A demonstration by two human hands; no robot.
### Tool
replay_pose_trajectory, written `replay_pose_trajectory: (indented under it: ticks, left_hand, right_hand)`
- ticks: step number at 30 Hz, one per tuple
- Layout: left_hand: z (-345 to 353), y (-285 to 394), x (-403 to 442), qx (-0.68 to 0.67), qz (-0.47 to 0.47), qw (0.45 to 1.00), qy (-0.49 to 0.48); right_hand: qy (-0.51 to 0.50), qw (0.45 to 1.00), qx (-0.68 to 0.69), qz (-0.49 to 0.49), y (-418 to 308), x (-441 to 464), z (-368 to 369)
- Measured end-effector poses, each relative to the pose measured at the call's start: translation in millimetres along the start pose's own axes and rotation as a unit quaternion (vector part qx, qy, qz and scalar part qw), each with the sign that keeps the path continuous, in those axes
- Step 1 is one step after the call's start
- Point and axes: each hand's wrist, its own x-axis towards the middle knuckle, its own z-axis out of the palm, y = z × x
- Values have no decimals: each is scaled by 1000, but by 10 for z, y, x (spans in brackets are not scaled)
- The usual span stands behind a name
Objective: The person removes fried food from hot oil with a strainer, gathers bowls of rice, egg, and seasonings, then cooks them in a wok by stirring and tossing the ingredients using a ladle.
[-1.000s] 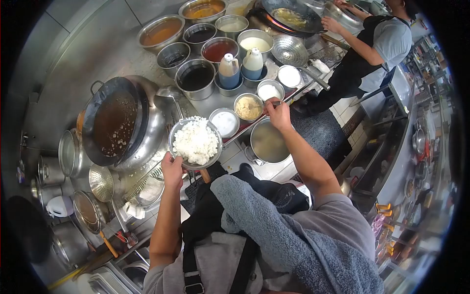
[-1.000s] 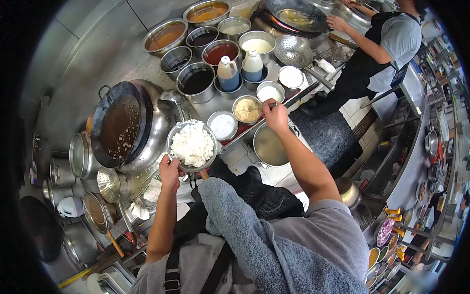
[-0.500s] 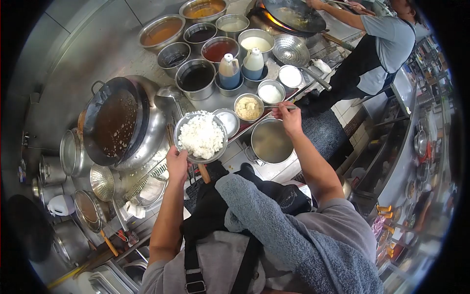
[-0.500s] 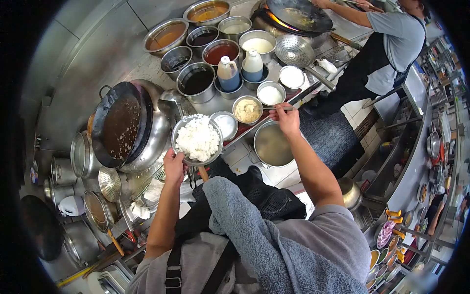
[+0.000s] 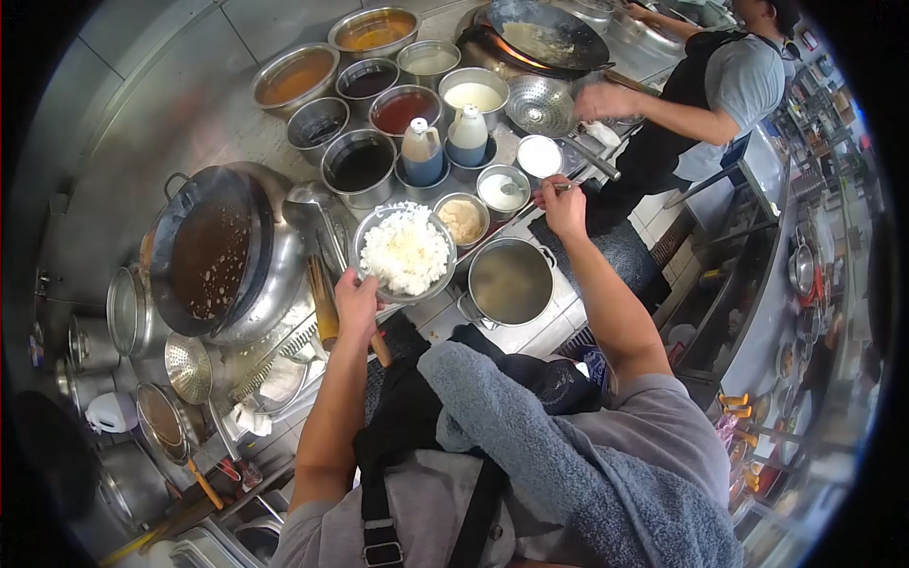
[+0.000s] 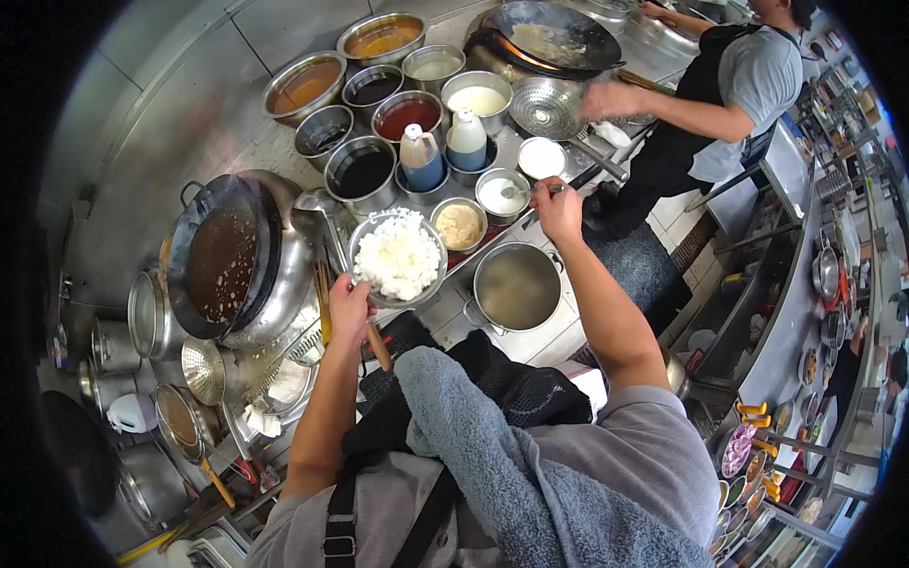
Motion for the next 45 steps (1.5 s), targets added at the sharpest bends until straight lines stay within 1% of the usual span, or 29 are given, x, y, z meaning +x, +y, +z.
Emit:
replay_pose_trajectory:
  ticks: [1, 2, 3, 6, 8, 9, 11, 12, 14, 15, 17, 21, 23, 24, 26, 27, 30, 32, 34, 35, 37, 38, 39, 40, 41, 43, 44, 45]
  left_hand:
    - [-10, 6, -33, -1, -1, 1000, 0]
    - [-29, 10, -67, -1, 2, 1000, -1]
    - [-52, -1, -96, -2, 4, 1000, -2]
    - [-108, -61, -149, -15, -8, 1000, 4]
    - [-146, -58, -174, -25, -6, 1000, 5]
    - [-167, -53, -193, -23, -4, 1000, 5]
    - [-203, -46, -219, -27, -11, 1000, 1]
    - [-221, -65, -208, -27, -10, 1000, 1]
    - [-241, -108, -177, -21, -13, 1000, 10]
    - [-231, -99, -174, -21, -12, 1000, 10]
    - [-215, -83, -159, -41, -9, 999, 7]
    - [-124, 2, -122, -34, -21, 999, 26]
    - [-138, -37, -66, -36, -24, 999, 4]
    - [-120, -16, -48, -37, -23, 999, 7]
    - [-33, 37, -26, 22, -19, 999, 12]
    - [8, 35, -2, 20, -19, 999, 19]
    - [142, -69, 134, -12, -17, 1000, 2]
    - [220, -67, 175, -25, -40, 999, 7]
    - [264, -7, 101, -55, -42, 998, 12]
    - [259, 34, 78, -80, -43, 996, 14]
    - [127, 20, -13, -86, -42, 995, 33]
    - [31, -4, -74, -94, -42, 994, 36]
    - [-73, -17, -148, -102, -40, 993, 44]
    - [-163, 31, -284, -138, -36, 988, 57]
    - [-330, -152, -334, -174, -14, 982, 75]
    - [-644, -70, -684, -155, -33, 976, 147]
    - [-888, -107, -859, -163, -31, 972, 165]
    - [-1129, -177, -1040, -166, -26, 966, 194]
  right_hand:
    - [6, 999, -49, 0, 105, 50, 4]
    - [8, 996, -87, -37, 212, 92, 28]
    - [2, 995, -87, -53, 244, 118, 75]
    - [-8, 994, -101, -40, 335, 205, 169]
    - [0, 997, 58, 53, 396, 254, 254]
    - [0, 997, 61, 53, 439, 257, 261]
    - [13, 983, 164, 77, 526, 249, 248]
    - [13, 983, 165, 77, 565, 236, 232]
    - [5, 960, 261, 104, 646, 196, 188]
    - [5, 960, 261, 103, 675, 181, 174]
    - [11, 937, 325, 129, 734, 142, 153]
    - [27, 929, 345, 130, 644, 13, -33]
    - [24, 942, 312, 118, 518, -65, -180]
    - [6, 948, 303, 96, 485, -79, -250]
    - [-30, 950, 299, 82, 175, -159, -343]
    - [-50, 948, 304, 77, -21, -213, -370]
    - [-111, 949, 292, 43, -604, -418, -290]
    - [-138, 948, 286, 31, -717, -446, -166]
    - [-134, 979, 145, -53, -709, -391, -59]
    - [-145, 977, 143, -59, -697, -357, -1]
    - [-166, 981, -32, -100, -576, -311, 174]
    - [-189, 965, -112, -147, -444, -259, 298]
    - [-212, 959, -107, -155, -211, -213, 430]
    - [-227, 956, -134, -131, 77, -193, 567]
    - [-247, 949, -158, -113, 274, -176, 709]
    - [-242, 946, -76, -204, 588, -140, 789]
    - [-272, 961, 36, 23, 370, -222, 766]
    - [-292, 949, 85, 85, 461, -278, 710]
